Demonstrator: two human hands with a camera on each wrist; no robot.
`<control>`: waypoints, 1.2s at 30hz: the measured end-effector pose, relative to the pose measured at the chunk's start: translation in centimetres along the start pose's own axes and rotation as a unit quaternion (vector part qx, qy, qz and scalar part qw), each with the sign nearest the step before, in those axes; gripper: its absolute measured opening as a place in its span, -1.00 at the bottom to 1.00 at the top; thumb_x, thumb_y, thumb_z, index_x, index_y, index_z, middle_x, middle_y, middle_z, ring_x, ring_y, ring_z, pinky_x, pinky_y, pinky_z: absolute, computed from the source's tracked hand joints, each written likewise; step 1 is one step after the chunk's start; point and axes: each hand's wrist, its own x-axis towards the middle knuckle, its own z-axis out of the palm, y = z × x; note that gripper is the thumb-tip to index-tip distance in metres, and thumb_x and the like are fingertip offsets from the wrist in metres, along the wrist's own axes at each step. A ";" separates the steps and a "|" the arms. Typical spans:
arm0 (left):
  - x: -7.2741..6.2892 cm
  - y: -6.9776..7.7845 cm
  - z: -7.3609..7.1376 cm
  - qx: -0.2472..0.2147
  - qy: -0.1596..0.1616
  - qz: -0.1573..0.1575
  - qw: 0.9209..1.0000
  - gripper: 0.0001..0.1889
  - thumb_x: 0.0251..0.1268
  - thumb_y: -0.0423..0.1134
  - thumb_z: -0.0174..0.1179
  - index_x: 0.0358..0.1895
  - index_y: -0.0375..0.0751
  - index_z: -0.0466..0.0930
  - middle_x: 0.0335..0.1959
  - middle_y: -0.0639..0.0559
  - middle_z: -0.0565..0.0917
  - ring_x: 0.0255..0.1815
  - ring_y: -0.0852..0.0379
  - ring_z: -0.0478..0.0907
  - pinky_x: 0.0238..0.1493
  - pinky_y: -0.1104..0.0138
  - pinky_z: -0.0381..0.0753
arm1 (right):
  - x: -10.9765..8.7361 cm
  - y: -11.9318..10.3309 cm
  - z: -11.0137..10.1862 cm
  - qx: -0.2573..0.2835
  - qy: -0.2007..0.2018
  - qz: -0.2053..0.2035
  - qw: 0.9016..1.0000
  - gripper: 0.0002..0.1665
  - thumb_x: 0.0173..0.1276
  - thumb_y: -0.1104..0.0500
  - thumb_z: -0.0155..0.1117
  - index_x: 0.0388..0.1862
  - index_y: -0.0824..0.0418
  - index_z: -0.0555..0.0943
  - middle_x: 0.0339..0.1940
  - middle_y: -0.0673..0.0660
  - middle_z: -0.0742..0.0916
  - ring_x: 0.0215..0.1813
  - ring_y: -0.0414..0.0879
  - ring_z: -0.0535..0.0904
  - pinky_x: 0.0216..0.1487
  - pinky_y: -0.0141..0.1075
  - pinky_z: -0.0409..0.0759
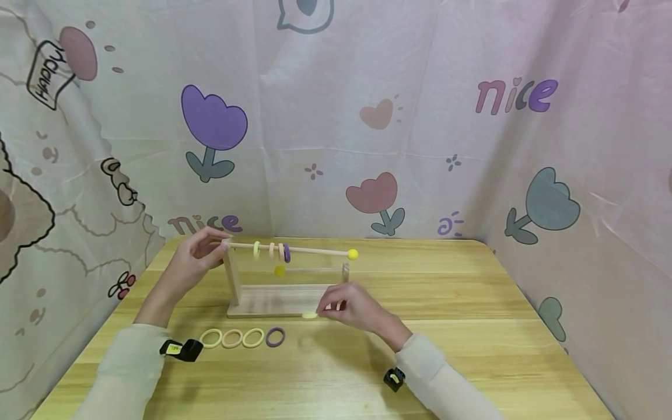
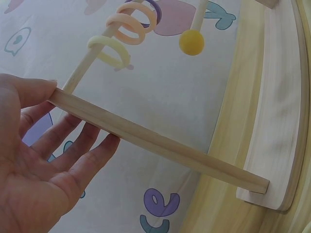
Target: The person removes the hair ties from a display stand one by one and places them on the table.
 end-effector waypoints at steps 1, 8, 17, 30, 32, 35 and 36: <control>0.0 0.0 0.0 -0.001 0.000 0.001 1.000 -0.82 0.58 -0.27 0.15 0.12 -0.12 0.56 -0.04 0.40 0.68 0.00 0.44 0.68 -0.04 0.52 0.73 | 0.1 0.0 0.1 -0.010 -0.005 -0.003 1.000 -0.95 0.34 0.32 0.47 -0.30 0.18 0.80 -0.29 0.04 0.84 -0.38 -0.41 0.61 -0.36 -0.54 0.69; 0.0 0.0 0.0 0.001 0.001 0.001 1.000 -0.81 0.58 -0.27 0.15 0.13 -0.14 0.55 -0.03 0.37 0.68 0.02 0.41 0.68 -0.04 0.52 0.73 | 0.9 -0.3 1.0 -0.098 -0.037 -0.036 0.994 -0.93 0.32 0.27 0.49 -0.33 0.10 0.82 -0.30 -0.03 0.84 -0.35 -0.42 0.65 -0.31 -0.69 0.59; 0.0 0.0 0.1 0.005 0.003 -0.002 1.000 -0.81 0.57 -0.26 0.15 0.13 -0.13 0.56 -0.03 0.39 0.69 0.02 0.41 0.69 -0.04 0.51 0.74 | 1.7 -0.1 2.1 -0.134 -0.065 -0.036 0.988 -0.93 0.33 0.21 0.50 -0.33 0.03 0.82 -0.29 -0.11 0.83 -0.37 -0.41 0.65 -0.32 -0.70 0.56; 0.0 0.1 0.1 0.013 0.005 0.003 1.000 -0.81 0.58 -0.26 0.14 0.14 -0.17 0.55 -0.03 0.41 0.67 0.01 0.47 0.67 -0.05 0.53 0.73 | 2.1 0.4 3.0 -0.056 -0.121 -0.004 0.991 -0.94 0.30 0.28 0.50 -0.29 0.12 0.82 -0.24 -0.01 0.84 -0.34 -0.50 0.55 -0.27 -0.70 0.59; 0.0 0.1 0.1 0.013 0.005 0.003 1.000 -0.80 0.58 -0.26 0.14 0.14 -0.18 0.54 -0.03 0.41 0.67 0.01 0.47 0.66 -0.05 0.53 0.73 | 2.1 0.6 3.1 -0.056 -0.125 0.000 0.991 -0.95 0.31 0.27 0.50 -0.29 0.12 0.82 -0.24 -0.02 0.84 -0.35 -0.51 0.54 -0.28 -0.71 0.57; 0.0 0.1 0.1 0.013 0.004 0.004 1.000 -0.76 0.58 -0.27 0.14 0.16 -0.29 0.51 -0.02 0.41 0.67 0.01 0.47 0.66 -0.05 0.53 0.73 | 2.2 0.8 3.3 -0.072 -0.129 -0.002 0.989 -0.95 0.31 0.24 0.51 -0.30 0.08 0.83 -0.25 -0.05 0.84 -0.36 -0.53 0.51 -0.29 -0.73 0.55; 0.0 0.1 0.1 0.013 0.004 0.004 1.000 -0.75 0.59 -0.27 0.13 0.16 -0.31 0.51 -0.02 0.41 0.67 0.01 0.47 0.66 -0.04 0.53 0.73 | 2.2 0.8 3.4 -0.076 -0.130 -0.003 0.989 -0.94 0.30 0.24 0.51 -0.30 0.07 0.83 -0.25 -0.06 0.84 -0.37 -0.53 0.51 -0.30 -0.73 0.54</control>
